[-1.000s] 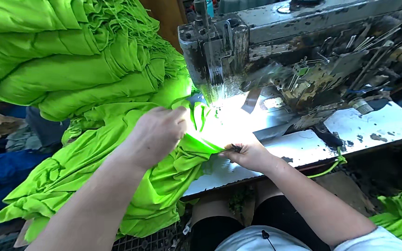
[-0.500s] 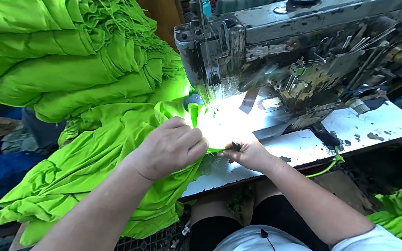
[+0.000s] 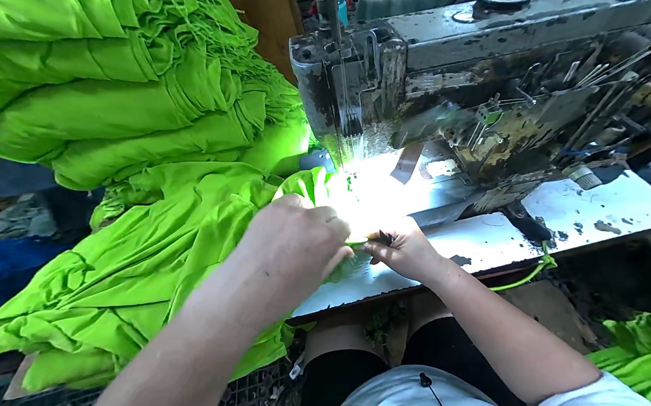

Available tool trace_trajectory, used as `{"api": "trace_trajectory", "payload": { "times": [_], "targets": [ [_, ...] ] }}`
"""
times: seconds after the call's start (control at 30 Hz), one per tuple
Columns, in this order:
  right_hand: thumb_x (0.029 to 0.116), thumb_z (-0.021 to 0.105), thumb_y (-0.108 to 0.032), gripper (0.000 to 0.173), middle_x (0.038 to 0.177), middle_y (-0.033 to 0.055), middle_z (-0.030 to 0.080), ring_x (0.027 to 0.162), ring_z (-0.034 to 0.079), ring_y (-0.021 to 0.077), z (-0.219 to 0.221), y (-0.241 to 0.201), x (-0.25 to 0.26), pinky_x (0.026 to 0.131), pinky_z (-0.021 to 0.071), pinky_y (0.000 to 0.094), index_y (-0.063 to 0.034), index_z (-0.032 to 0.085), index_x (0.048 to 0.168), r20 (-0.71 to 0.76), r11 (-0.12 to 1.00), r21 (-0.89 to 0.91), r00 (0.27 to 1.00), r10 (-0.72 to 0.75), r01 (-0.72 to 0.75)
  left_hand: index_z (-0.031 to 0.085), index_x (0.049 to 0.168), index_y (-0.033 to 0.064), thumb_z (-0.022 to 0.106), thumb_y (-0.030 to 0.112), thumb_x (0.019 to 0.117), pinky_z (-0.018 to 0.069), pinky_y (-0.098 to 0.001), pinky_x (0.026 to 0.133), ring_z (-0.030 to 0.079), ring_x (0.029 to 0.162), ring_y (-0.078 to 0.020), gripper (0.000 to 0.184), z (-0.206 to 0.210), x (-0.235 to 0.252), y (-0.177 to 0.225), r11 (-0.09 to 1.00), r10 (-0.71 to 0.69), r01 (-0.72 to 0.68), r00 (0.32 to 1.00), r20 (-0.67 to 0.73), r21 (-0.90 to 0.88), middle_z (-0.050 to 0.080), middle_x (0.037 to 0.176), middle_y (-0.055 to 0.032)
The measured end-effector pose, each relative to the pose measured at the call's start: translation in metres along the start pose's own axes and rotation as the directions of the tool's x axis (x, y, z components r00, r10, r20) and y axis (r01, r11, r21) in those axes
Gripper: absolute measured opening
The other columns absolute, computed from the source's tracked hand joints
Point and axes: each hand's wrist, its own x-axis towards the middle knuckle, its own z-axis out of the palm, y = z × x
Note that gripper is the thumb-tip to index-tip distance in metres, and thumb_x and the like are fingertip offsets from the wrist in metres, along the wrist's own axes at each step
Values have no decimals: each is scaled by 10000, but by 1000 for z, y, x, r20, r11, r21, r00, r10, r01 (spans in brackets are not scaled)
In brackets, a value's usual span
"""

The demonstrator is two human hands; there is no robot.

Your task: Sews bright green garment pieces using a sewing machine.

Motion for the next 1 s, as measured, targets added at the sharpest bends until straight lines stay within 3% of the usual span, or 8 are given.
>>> {"api": "trace_trajectory", "payload": {
  "times": [0.13, 0.27, 0.37, 0.5, 0.67, 0.87, 0.93, 1.0],
  "targets": [
    [938, 639, -70, 149, 807, 68, 721, 699, 672, 36, 7, 15, -10, 677, 576, 184, 18, 751, 895, -67, 963, -145, 969, -240, 228, 729, 852, 89, 588, 284, 993, 548, -390, 581, 655, 647, -215, 279, 26, -5, 40, 964, -252, 244, 965, -76, -102, 640, 725, -49],
    [991, 619, -117, 183, 927, 90, 754, 838, 702, 66, 15, 13, -34, 790, 565, 174, -16, 771, 966, -84, 904, -268, 927, -366, 333, 714, 838, 43, 603, 63, 894, 529, -510, 800, 681, 878, -341, 126, 73, -10, 52, 942, -332, 336, 932, -144, 6, 694, 846, -124],
    [989, 617, -84, 173, 989, 101, 759, 880, 707, 44, 16, 13, -42, 806, 570, 153, -3, 769, 982, -111, 919, -205, 925, -363, 337, 699, 767, 54, 559, 140, 903, 509, -523, 878, 684, 912, -345, 214, 90, -17, 50, 940, -313, 333, 927, -205, 69, 695, 825, -118],
    [983, 618, -61, 161, 959, 94, 751, 832, 700, 40, 14, 14, -31, 754, 585, 169, 0, 767, 989, -150, 936, -177, 931, -331, 305, 698, 772, 84, 532, 207, 946, 503, -525, 865, 683, 924, -331, 271, 93, -13, 40, 945, -308, 324, 925, -222, 37, 706, 831, -96],
    [945, 633, -14, 136, 863, 55, 757, 743, 718, 44, 16, 18, -2, 682, 622, 211, 9, 766, 965, -279, 964, -131, 924, -262, 234, 729, 920, 48, 548, 149, 938, 510, -567, 798, 673, 969, -368, 207, 94, 11, 11, 941, -331, 339, 921, -207, 3, 707, 959, -147],
    [992, 621, -87, 178, 900, 68, 753, 741, 716, 59, 7, 8, -14, 662, 618, 219, 8, 758, 1053, -269, 951, -192, 919, -288, 241, 758, 1007, 59, 676, 179, 894, 491, -608, 892, 651, 1133, -375, 184, 90, 27, -5, 909, -416, 410, 902, -114, -77, 716, 1114, -165],
    [1015, 614, -133, 167, 1035, 19, 745, 782, 701, 53, -34, -3, -35, 689, 616, 229, -99, 740, 1120, -366, 913, -247, 841, -399, 325, 767, 1029, 73, 715, 189, 890, 484, -609, 932, 641, 1175, -362, 188, 85, 30, -4, 882, -467, 458, 882, -72, -111, 718, 1154, -155],
    [995, 598, -75, 197, 1108, -19, 733, 724, 673, 62, -104, -18, -52, 626, 589, 248, -158, 712, 1132, -601, 884, -353, 650, -465, 307, 772, 1037, 79, 741, 205, 888, 492, -607, 934, 637, 1183, -354, 198, 81, 33, -3, 861, -500, 494, 866, -23, -124, 715, 1169, -146]
  ]
}}
